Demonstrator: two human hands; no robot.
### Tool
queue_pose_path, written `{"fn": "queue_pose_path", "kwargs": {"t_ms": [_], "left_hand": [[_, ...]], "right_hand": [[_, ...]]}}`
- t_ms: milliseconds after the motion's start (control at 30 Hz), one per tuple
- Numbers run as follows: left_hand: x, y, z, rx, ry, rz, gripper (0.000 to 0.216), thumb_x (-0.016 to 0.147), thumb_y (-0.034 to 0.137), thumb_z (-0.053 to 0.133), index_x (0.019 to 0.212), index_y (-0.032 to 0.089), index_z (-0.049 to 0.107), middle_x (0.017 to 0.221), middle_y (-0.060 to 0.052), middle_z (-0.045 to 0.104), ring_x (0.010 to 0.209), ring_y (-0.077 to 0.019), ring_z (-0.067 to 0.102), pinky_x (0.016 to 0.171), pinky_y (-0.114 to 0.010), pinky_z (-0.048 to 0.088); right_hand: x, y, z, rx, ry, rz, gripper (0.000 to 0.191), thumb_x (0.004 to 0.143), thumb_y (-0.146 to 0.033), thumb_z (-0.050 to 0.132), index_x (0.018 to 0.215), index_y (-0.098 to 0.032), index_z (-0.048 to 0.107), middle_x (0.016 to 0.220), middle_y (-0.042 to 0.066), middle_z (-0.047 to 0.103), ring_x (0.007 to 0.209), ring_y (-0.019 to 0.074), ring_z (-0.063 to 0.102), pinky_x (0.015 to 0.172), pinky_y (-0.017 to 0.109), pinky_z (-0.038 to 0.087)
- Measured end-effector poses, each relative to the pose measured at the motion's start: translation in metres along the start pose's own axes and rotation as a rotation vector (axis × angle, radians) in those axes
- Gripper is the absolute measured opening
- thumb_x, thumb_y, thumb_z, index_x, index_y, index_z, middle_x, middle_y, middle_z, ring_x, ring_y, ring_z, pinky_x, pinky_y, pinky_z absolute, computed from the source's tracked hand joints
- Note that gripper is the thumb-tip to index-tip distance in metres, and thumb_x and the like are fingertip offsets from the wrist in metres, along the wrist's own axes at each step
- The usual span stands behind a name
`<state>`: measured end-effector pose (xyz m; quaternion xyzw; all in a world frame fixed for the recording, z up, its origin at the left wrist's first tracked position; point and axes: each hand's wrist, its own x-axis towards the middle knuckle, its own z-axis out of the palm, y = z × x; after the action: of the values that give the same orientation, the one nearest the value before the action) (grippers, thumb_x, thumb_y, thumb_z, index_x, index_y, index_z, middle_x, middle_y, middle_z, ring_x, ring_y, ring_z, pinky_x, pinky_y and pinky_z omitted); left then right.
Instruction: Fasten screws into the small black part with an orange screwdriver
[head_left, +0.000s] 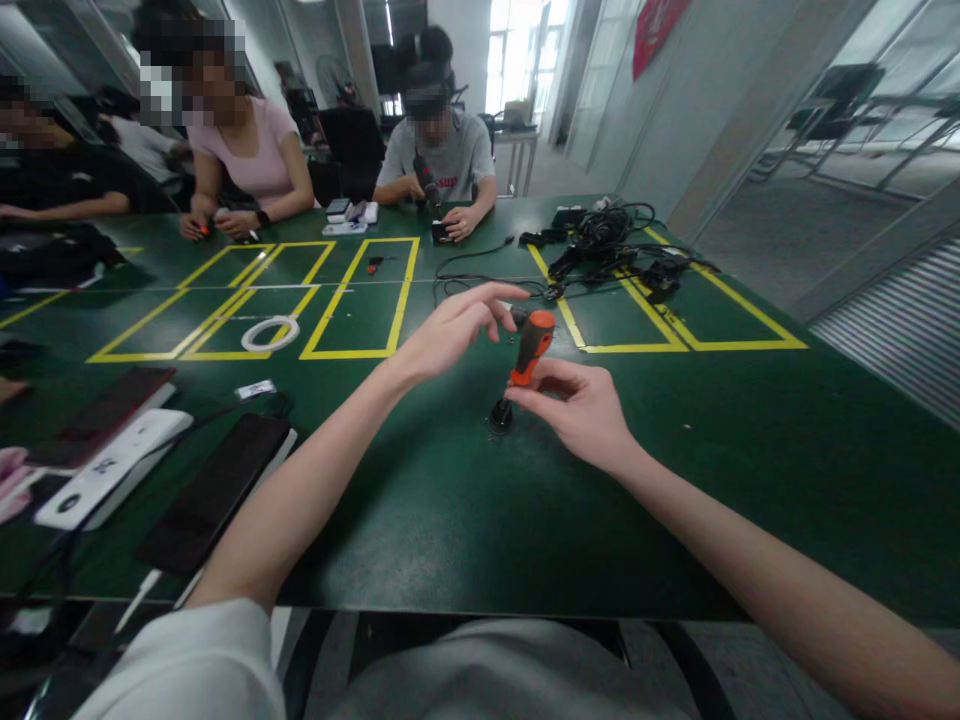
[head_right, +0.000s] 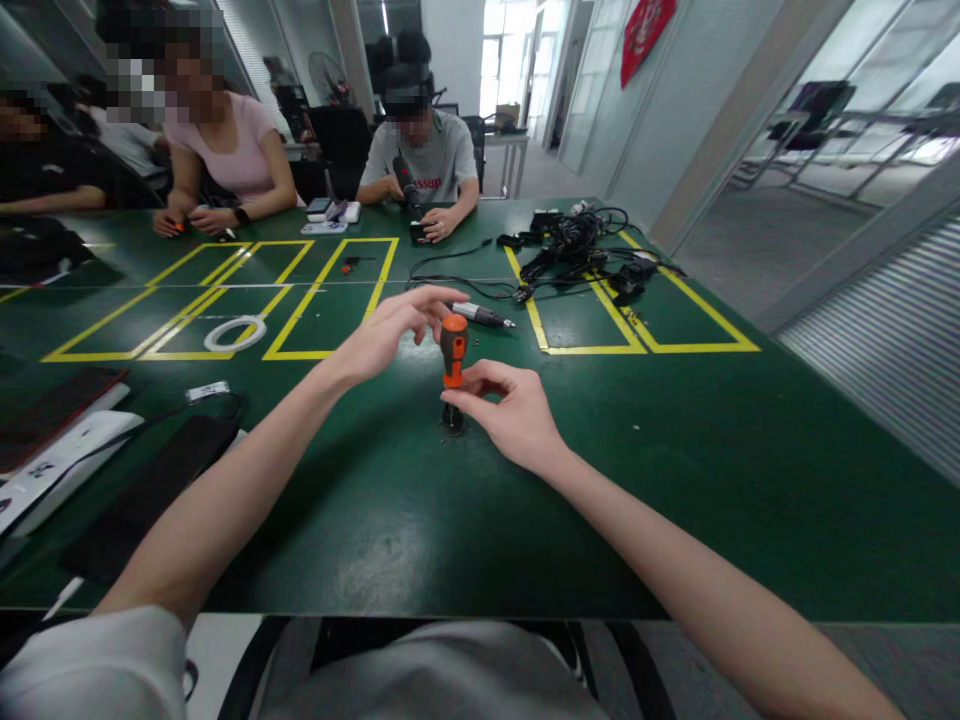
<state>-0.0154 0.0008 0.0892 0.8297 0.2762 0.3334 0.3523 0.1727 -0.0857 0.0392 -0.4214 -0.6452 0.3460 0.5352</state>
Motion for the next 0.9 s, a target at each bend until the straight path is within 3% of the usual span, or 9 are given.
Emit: {"fn": "queue_pose_path", "kwargs": {"t_ms": [133,267,433,600,700,900], "left_hand": [[-0.024,-0.042,0.02,-0.121,-0.213,-0.152,0.058,0.069,0.01,0.055,0.124,0.015,0.072,0.119,-0.007,0.075,0.104,-0.0203,0.066,0.088,-0.031,0.05],[-0.052,-0.052,0.034,-0.172,-0.368,-0.226,0.056,0.07,0.014,0.066,0.126,0.016,0.073,0.121,-0.007,0.076,0.1,-0.0206,0.065,0.084,-0.03,0.047],[-0.059,-0.048,0.038,-0.176,-0.33,-0.253,0.038,0.083,0.035,0.076,0.115,0.014,0.077,0.11,-0.006,0.078,0.091,-0.0176,0.064,0.078,-0.028,0.043],[-0.058,-0.047,0.039,-0.178,-0.301,-0.221,0.03,0.082,0.033,0.079,0.104,0.014,0.079,0.11,-0.005,0.075,0.09,-0.0148,0.059,0.078,-0.026,0.041],[-0.06,-0.048,0.042,-0.195,-0.29,-0.258,0.032,0.081,0.035,0.079,0.105,0.013,0.079,0.1,-0.003,0.074,0.085,-0.014,0.057,0.078,-0.026,0.041],[-0.064,-0.05,0.051,-0.256,-0.213,-0.282,0.035,0.075,0.036,0.084,0.101,0.013,0.078,0.09,-0.002,0.071,0.086,-0.0156,0.059,0.08,-0.027,0.043]], "right_hand": [[-0.003,0.003,0.0,0.061,0.001,0.017,0.029,0.074,-0.043,0.089,0.084,-0.018,0.077,0.072,0.003,0.075,0.062,0.0167,0.067,0.064,0.032,0.059],[-0.006,0.002,0.001,0.133,0.0,0.046,0.034,0.073,-0.043,0.092,0.09,-0.019,0.074,0.073,0.001,0.075,0.06,0.0169,0.069,0.059,0.031,0.06],[-0.009,0.004,0.004,0.214,-0.01,0.074,0.035,0.074,-0.044,0.091,0.091,-0.02,0.071,0.075,0.002,0.077,0.058,0.0167,0.071,0.06,0.032,0.063],[-0.013,0.007,0.006,0.295,-0.039,0.106,0.036,0.081,-0.047,0.085,0.096,-0.019,0.068,0.079,0.004,0.077,0.057,0.016,0.071,0.062,0.033,0.065],[-0.016,0.007,0.007,0.315,-0.053,0.106,0.036,0.085,-0.048,0.082,0.099,-0.019,0.066,0.082,0.004,0.077,0.06,0.0156,0.072,0.066,0.033,0.065],[-0.019,0.004,0.009,0.284,-0.059,0.129,0.036,0.076,-0.046,0.089,0.088,-0.02,0.067,0.071,0.002,0.075,0.058,0.0158,0.07,0.06,0.03,0.062]]}}
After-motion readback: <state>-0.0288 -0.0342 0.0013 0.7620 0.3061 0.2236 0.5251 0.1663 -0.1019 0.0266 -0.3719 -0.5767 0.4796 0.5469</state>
